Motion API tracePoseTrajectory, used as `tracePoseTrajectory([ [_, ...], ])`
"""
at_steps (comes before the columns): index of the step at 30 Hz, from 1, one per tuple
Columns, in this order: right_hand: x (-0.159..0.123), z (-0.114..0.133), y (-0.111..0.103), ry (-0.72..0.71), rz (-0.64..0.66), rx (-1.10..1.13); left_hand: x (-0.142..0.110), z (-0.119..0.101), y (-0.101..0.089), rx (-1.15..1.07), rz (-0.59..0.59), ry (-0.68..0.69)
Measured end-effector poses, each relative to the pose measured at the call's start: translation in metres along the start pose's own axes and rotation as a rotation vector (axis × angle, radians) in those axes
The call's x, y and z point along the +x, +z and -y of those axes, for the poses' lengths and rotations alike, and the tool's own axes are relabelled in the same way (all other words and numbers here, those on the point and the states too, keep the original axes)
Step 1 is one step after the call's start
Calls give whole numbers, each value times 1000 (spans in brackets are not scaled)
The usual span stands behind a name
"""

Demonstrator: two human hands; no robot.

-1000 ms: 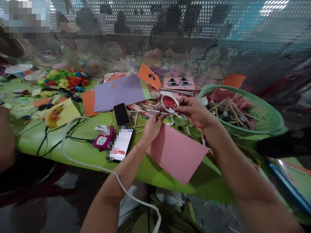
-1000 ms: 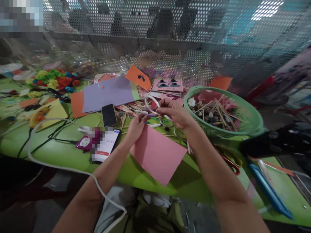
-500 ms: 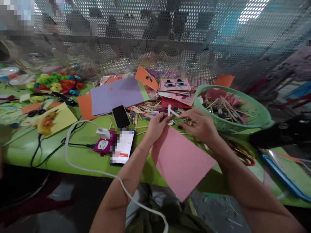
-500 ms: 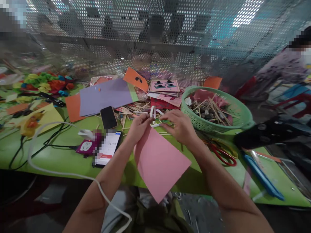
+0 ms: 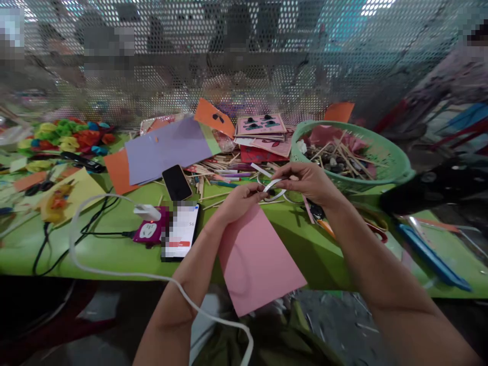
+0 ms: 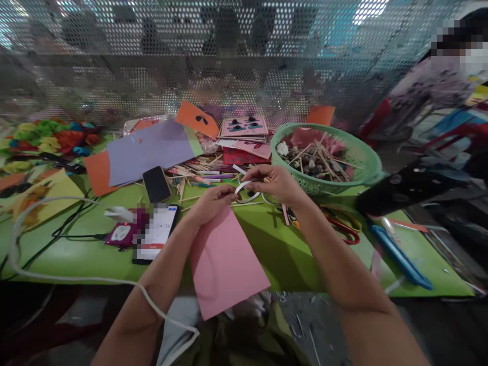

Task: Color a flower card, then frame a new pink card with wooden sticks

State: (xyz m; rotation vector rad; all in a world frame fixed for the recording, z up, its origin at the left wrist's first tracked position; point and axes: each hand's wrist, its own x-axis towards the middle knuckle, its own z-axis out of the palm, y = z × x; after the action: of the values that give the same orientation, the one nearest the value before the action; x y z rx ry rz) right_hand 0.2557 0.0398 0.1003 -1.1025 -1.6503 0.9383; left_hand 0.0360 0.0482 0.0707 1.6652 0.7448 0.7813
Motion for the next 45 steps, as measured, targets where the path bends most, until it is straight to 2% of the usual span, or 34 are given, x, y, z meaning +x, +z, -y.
tracePoseTrajectory([
  [5,1,-2,6,49,-13,127,1,4,-1,51,-10,-1],
  [12,2,-9,19,107,-100,378,2,7,0,38,-22,1],
  [18,3,-10,12,141,-178,542,2,8,2,68,-7,-14],
  [24,6,-18,0,158,-102,538,0,4,-1,-3,-67,0],
  [29,9,-24,-5,162,-89,522,-2,-2,-5,-36,-98,15],
  [34,8,-24,1,169,-53,491,-3,-3,-7,-38,-97,11],
  [40,7,-18,6,142,-86,470,-1,2,-6,-15,-43,-11],
  [45,6,-15,11,147,-127,503,0,6,-6,25,-52,-30],
])
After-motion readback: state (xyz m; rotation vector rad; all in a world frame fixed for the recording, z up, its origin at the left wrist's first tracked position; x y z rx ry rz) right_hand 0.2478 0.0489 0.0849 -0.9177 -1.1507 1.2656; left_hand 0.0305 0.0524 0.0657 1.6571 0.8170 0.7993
